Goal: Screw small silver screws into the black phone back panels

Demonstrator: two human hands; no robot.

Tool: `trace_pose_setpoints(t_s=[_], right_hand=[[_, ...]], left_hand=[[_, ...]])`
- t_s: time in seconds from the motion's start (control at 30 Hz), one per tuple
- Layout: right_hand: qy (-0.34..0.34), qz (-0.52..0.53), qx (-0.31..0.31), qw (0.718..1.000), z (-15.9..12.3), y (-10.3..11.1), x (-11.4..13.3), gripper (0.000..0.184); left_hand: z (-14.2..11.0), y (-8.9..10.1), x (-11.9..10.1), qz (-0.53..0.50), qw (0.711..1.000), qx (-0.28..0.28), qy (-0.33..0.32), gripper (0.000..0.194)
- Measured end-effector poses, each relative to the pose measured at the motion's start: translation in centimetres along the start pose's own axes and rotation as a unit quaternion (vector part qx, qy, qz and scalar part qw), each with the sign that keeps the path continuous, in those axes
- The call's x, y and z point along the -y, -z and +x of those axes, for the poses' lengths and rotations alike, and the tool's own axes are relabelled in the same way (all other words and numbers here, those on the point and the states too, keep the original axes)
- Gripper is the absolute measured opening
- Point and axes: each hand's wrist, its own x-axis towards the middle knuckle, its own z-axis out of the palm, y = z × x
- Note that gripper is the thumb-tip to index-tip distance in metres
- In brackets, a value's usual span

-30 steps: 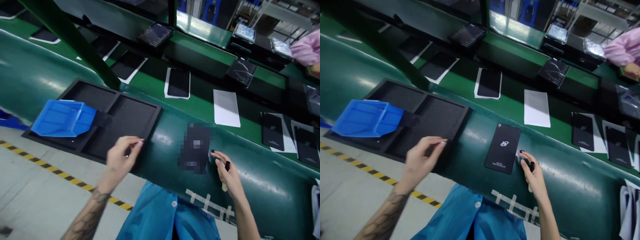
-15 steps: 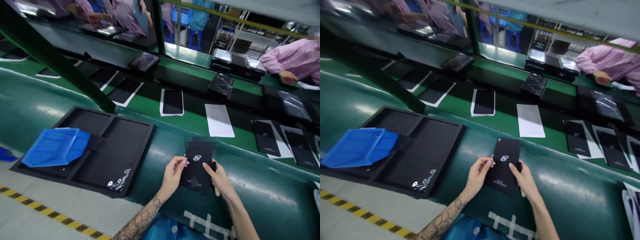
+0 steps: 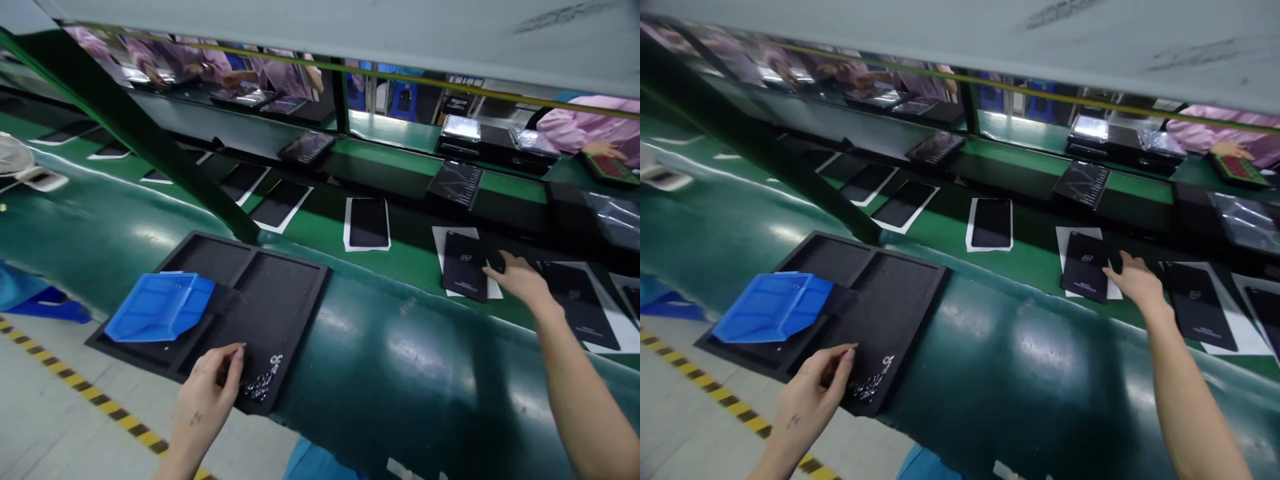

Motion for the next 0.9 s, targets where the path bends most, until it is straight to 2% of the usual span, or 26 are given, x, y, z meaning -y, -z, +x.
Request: trace_pose_setpoints(t_s=[0.07,0.13,0.2,0.27,0.37,0.43,0.5,0.6,0.73,0.9], right_hand=[[0.02,-0.143,-0.049,0.988,0.3,-1.8,1.4,0.053],[0.081,-0.146,-0.046,0.985,0.2,-3.8,5.0,0.045],[0.163,-0.076,0.019,0.983,0.4,-6.1,10.1,0.035],[0.203,-0.021,0.101,0.974,1.0,-8.8,15.7,0.034],[0.135,-0.027,0.148,0.979,2.5,-12.3,22.5,0.042],[0.083,-0.046,0.158,0.983,3.6,-13.8,24.9,0.04],[0.057,-0.056,0.16,0.984,4.4,-14.5,25.6,0.034],[0.051,-0.069,0.161,0.983,5.0,-14.7,24.9,0.035],[0.077,-0.077,0.17,0.979,5.1,-14.1,23.8,0.038],[0.09,-0.087,0.17,0.977,4.3,-12.4,21.8,0.056]], left_hand=[[-0.3,-0.1,0.2,0.002,1.0,-0.004,-0.02,0.041],[-0.3,-0.2,-0.4,-0.01,1.0,-0.004,-0.019,0.04],[-0.1,-0.2,-1.3,-0.034,0.999,0.009,-0.002,0.041],[0.1,-0.1,-1.9,-0.074,0.996,0.019,0.04,0.045],[0.2,0.1,-2.2,-0.16,0.979,0.011,0.129,0.058],[0.1,0.1,-2.1,-0.225,0.957,0.0,0.181,0.069],[0.0,0.1,-1.8,-0.288,0.931,-0.01,0.224,0.077],[-0.1,0.0,-1.7,-0.36,0.894,-0.011,0.266,0.08],[0.3,0.3,-2.3,-0.411,0.869,0.009,0.277,0.076],[0.8,0.4,-2.8,-0.456,0.845,0.036,0.278,0.075]])
